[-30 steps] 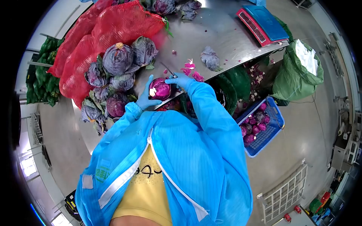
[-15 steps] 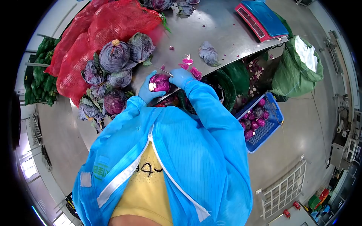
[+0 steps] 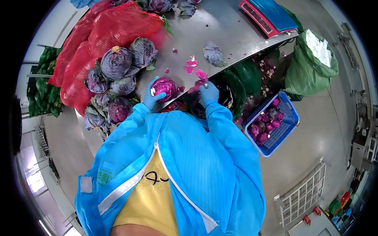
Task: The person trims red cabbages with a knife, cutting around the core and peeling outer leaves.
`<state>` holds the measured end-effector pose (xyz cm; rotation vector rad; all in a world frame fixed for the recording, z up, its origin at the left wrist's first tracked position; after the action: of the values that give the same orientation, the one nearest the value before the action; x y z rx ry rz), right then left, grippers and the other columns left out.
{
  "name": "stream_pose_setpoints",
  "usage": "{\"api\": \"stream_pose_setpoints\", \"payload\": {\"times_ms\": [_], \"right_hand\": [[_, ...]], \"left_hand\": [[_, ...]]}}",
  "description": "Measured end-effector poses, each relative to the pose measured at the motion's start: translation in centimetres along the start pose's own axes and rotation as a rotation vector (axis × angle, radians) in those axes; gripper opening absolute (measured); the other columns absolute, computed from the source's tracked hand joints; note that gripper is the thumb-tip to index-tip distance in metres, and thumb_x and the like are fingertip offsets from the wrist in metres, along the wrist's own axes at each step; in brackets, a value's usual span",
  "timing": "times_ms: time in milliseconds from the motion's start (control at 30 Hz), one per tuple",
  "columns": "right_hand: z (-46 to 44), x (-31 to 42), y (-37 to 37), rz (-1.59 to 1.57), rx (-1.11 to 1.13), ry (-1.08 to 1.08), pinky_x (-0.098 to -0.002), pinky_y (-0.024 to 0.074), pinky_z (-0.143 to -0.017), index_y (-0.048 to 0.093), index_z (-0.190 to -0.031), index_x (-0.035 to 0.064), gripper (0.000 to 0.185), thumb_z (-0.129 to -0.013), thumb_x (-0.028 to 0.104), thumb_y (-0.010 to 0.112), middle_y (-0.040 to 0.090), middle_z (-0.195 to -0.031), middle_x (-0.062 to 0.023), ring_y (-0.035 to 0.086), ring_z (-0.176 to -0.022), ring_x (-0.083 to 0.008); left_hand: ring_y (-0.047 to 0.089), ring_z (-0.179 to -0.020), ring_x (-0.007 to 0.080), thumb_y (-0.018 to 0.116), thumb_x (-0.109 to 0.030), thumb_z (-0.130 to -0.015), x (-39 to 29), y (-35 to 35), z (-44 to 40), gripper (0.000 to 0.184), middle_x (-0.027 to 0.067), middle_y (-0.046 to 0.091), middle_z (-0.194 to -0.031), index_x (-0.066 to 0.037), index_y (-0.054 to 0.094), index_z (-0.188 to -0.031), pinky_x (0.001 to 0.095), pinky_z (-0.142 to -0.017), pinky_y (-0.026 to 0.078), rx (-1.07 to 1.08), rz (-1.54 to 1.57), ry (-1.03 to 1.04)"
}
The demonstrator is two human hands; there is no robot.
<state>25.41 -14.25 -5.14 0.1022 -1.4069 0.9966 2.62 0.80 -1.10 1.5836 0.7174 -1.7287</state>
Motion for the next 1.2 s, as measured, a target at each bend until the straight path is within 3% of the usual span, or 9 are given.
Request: {"api": "stream_pose_setpoints", "payload": {"times_ms": [33, 233, 467, 700, 767, 900, 1067, 1133, 1200], "right_hand": [[-1.7, -4.6, 1.0, -0.007, 0.140, 0.185, -0.0345, 0.0495, -0.073, 0.062, -0.104, 0.0041, 0.034, -0.076, 0.024, 0.063, 0.066, -0.087, -0.0131, 0.064, -0.079, -0.0235], [3.0, 4.8, -0.2, 0.309, 0.096, -0.243, -0.0395, 0.0498, -0.071, 0.054, -0.121, 0.0147, 0.054, -0.075, 0.037, 0.069, 0.064, -0.094, -0.0147, 0.062, -0.082, -0.0321], [1.6, 7.1, 5.9, -0.175, 0.266, -0.261, -0.0376, 0.0490, -0.077, 0.061, -0.103, 0.0049, 0.050, -0.067, 0.037, 0.073, 0.064, -0.092, -0.0149, 0.062, -0.085, -0.0315], [1.5, 9.8, 5.2, 0.344, 0.310, -0.302, -0.0418, 0.0486, -0.071, 0.060, -0.094, 0.0060, 0.039, -0.065, 0.030, 0.069, 0.062, -0.081, -0.0165, 0.061, -0.078, -0.0356], [0.7, 7.7, 5.6, 0.186, 0.190, -0.297, -0.0410, 0.0488, -0.070, 0.061, -0.094, 0.0060, 0.037, -0.065, 0.027, 0.068, 0.063, -0.081, -0.0162, 0.062, -0.076, -0.0346], [-0.3, 3.5, 3.4, -0.156, 0.036, -0.057, -0.0378, 0.0494, -0.068, 0.062, -0.092, 0.0052, 0.032, -0.065, 0.021, 0.066, 0.064, -0.082, -0.0164, 0.062, -0.073, -0.0306], [-1.7, 0.8, 0.0, -0.034, -0.047, -0.105, -0.0337, 0.0496, -0.072, 0.062, -0.107, 0.0073, 0.040, -0.070, 0.020, 0.068, 0.063, -0.085, -0.0133, 0.063, -0.078, -0.0242], [0.3, 5.1, -2.9, 0.035, -0.409, -0.431, -0.0328, 0.0496, -0.075, 0.060, -0.114, 0.0097, 0.039, -0.077, 0.023, 0.067, 0.064, -0.096, -0.0125, 0.062, -0.082, -0.0234], [0.2, 6.1, -1.8, -0.114, -0.214, -0.391, -0.0328, 0.0496, -0.076, 0.060, -0.115, 0.0100, 0.038, -0.080, 0.024, 0.066, 0.063, -0.099, -0.0122, 0.062, -0.083, -0.0234]], "left_hand": [[0.045, -0.118, 0.0225, 0.084, -0.015, -0.059, -0.3, 0.4, -0.3, 0.091, 0.0101, 0.044, -0.129, -0.007, 0.034, -0.134, 0.0342, -0.101, 0.037, 0.004, 0.003, 0.002], [0.047, -0.113, 0.0232, 0.085, -0.021, -0.060, -0.1, 0.9, -1.3, 0.091, 0.0129, 0.045, -0.124, -0.006, 0.033, -0.133, 0.0339, -0.095, 0.043, -0.103, -0.073, -0.091], [0.047, -0.113, 0.0230, 0.087, -0.022, -0.057, 0.5, 0.8, -1.5, 0.096, 0.0136, 0.044, -0.125, -0.004, 0.030, -0.133, 0.0338, -0.094, 0.044, -0.145, -0.026, -0.097], [0.047, -0.113, 0.0229, 0.088, -0.024, -0.055, -1.0, 2.1, 0.0, 0.100, 0.0127, 0.043, -0.125, -0.003, 0.028, -0.133, 0.0333, -0.094, 0.043, -0.143, -0.101, 0.041], [0.047, -0.113, 0.0244, 0.087, -0.023, -0.056, -0.2, 1.6, -0.4, 0.103, 0.0136, 0.041, -0.127, -0.005, 0.025, -0.135, 0.0329, -0.094, 0.044, -0.166, -0.234, 0.090], [0.053, -0.106, 0.0294, 0.079, -0.032, -0.066, -1.0, 2.6, 1.6, 0.086, 0.0154, 0.041, -0.128, -0.014, 0.028, -0.134, 0.0505, -0.086, 0.048, -0.441, 0.399, -0.538], [0.049, -0.116, 0.0315, 0.072, -0.038, -0.071, -2.7, 4.1, 1.4, 0.070, 0.0101, 0.047, -0.128, -0.020, 0.040, -0.130, 0.0521, -0.089, 0.046, -0.056, 0.924, -0.653], [0.050, -0.114, 0.0303, 0.074, -0.033, -0.070, -2.6, 3.9, 0.8, 0.070, 0.0101, 0.048, -0.127, -0.017, 0.040, -0.129, 0.0501, -0.092, 0.045, -0.045, 0.799, -0.570], [0.051, -0.113, 0.0292, 0.076, -0.027, -0.069, -2.1, 3.2, -0.3, 0.071, 0.0101, 0.048, -0.125, -0.015, 0.040, -0.129, 0.0481, -0.094, 0.044, -0.032, 0.673, -0.488]]}}
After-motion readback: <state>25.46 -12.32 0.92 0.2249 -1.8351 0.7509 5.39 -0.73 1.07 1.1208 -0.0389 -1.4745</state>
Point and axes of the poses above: each hand's wrist, its own z-axis away from the middle knuckle, its own y-axis out of the palm, x = y × z, the point moved 6 cm from there along -z, towards the middle knuckle
